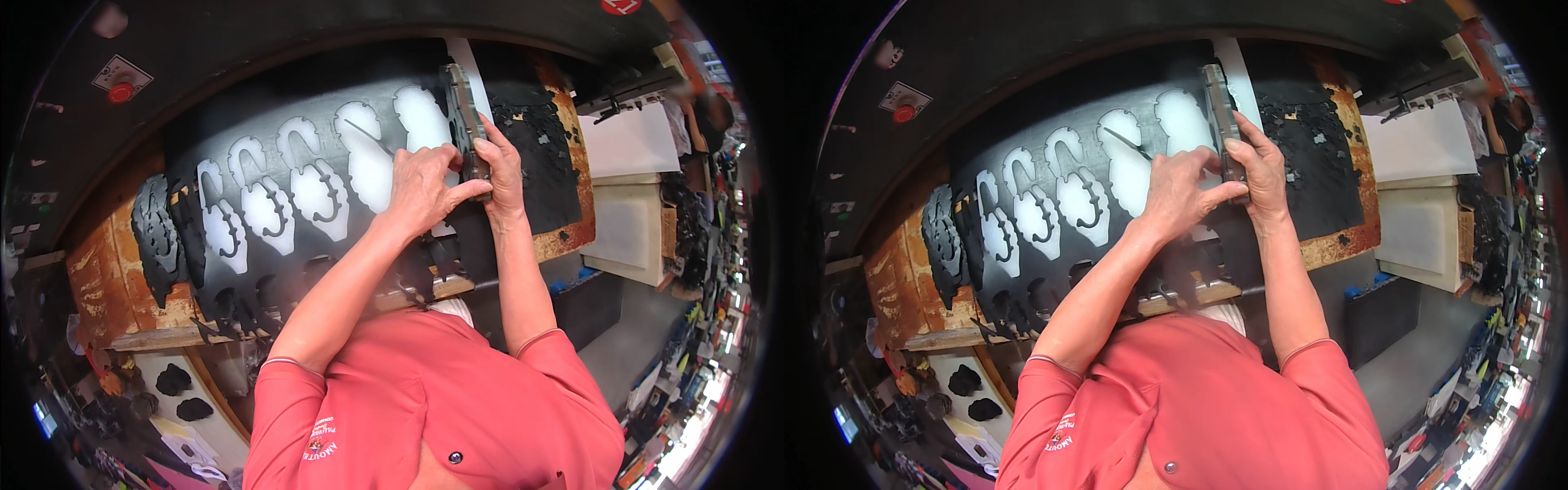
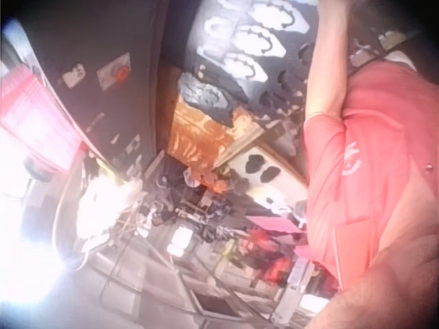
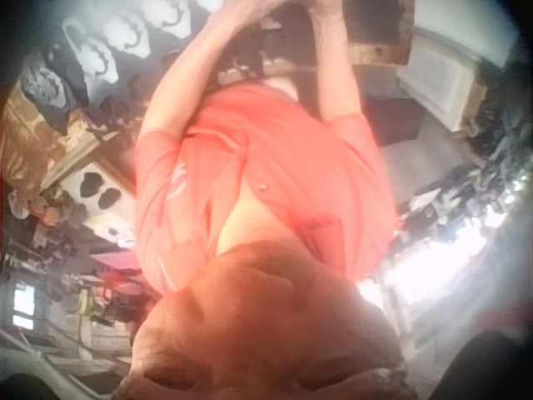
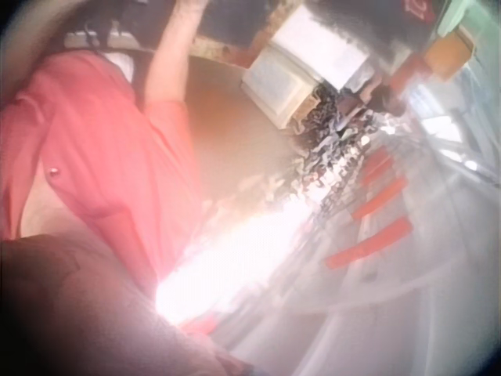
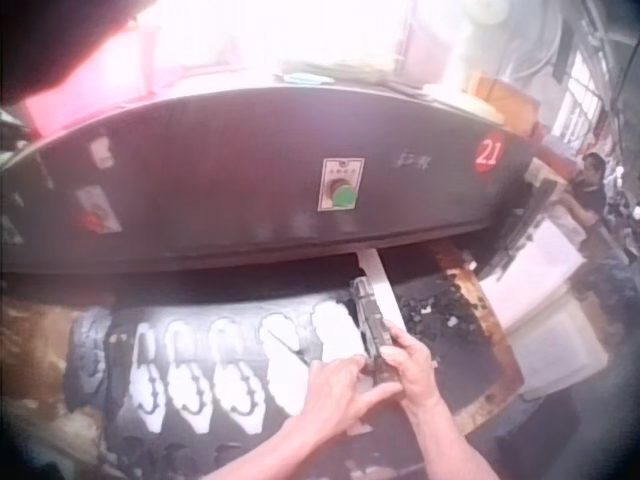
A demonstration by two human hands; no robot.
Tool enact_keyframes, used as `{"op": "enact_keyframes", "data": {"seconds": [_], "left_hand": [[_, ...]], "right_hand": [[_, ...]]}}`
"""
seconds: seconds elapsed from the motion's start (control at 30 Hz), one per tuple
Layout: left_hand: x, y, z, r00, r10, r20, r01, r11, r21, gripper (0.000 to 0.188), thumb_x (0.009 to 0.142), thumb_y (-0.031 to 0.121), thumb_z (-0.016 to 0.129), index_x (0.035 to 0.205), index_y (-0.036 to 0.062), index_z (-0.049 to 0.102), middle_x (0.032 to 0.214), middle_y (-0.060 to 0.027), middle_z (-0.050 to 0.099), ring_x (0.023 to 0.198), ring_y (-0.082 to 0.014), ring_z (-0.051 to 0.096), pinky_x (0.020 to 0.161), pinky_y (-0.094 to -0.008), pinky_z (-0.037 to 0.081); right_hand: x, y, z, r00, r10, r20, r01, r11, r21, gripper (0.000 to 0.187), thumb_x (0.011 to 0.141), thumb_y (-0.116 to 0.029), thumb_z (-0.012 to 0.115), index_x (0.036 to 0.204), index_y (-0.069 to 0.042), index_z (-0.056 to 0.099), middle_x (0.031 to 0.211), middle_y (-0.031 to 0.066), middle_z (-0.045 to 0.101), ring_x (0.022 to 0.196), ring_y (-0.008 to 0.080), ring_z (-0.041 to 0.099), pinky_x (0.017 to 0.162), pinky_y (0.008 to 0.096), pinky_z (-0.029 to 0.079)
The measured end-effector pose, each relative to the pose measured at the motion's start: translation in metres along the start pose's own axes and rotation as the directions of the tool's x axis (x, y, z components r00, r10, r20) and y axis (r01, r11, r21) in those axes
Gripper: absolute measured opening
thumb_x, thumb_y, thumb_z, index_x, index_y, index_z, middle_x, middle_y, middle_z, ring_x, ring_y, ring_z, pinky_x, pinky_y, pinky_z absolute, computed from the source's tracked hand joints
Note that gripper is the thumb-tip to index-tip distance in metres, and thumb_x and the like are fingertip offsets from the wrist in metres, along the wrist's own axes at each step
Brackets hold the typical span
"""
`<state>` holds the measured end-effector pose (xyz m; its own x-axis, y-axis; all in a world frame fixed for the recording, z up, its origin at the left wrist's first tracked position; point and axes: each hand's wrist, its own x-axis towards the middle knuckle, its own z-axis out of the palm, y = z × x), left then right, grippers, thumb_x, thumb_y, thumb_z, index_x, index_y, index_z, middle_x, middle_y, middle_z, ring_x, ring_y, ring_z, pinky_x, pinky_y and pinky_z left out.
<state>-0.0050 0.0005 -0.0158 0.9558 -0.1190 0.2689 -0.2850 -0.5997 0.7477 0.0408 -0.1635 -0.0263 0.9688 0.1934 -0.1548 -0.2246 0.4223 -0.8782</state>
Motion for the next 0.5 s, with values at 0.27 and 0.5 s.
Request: {"op": "enact_keyframes", "data": {"seconds": [0.27,0.5], "left_hand": [[-0.004,-0.013,-0.008,0.996,0.067,0.051,-0.061,0.991,-0.122,0.030,0.095,0.035,0.078,0.101,0.0059,0.077,0.090,-0.0081,0.076,0.086,-0.0276,0.068,0.089,-0.0416,0.042],[-0.016,-0.005,-0.008,0.990,-0.106,-0.089,0.093,0.985,-0.142,0.017,0.100,0.009,0.066,0.111,-0.0004,0.076,0.104,-0.0177,0.078,0.098,-0.0374,0.070,0.102,-0.0464,0.049]], "right_hand": [[0.002,0.000,-0.001,0.999,-0.014,0.042,0.012,0.998,0.061,0.062,0.094,-0.013,0.078,0.149,0.004,0.058,0.117,0.0054,0.071,0.096,0.0076,0.066,0.086,0.0230,0.055],[0.001,-0.004,0.002,1.000,-0.004,0.025,0.003,0.998,0.070,0.060,0.095,-0.015,0.077,0.149,0.004,0.059,0.108,0.0027,0.074,0.088,0.0055,0.067,0.081,0.0207,0.055]]}}
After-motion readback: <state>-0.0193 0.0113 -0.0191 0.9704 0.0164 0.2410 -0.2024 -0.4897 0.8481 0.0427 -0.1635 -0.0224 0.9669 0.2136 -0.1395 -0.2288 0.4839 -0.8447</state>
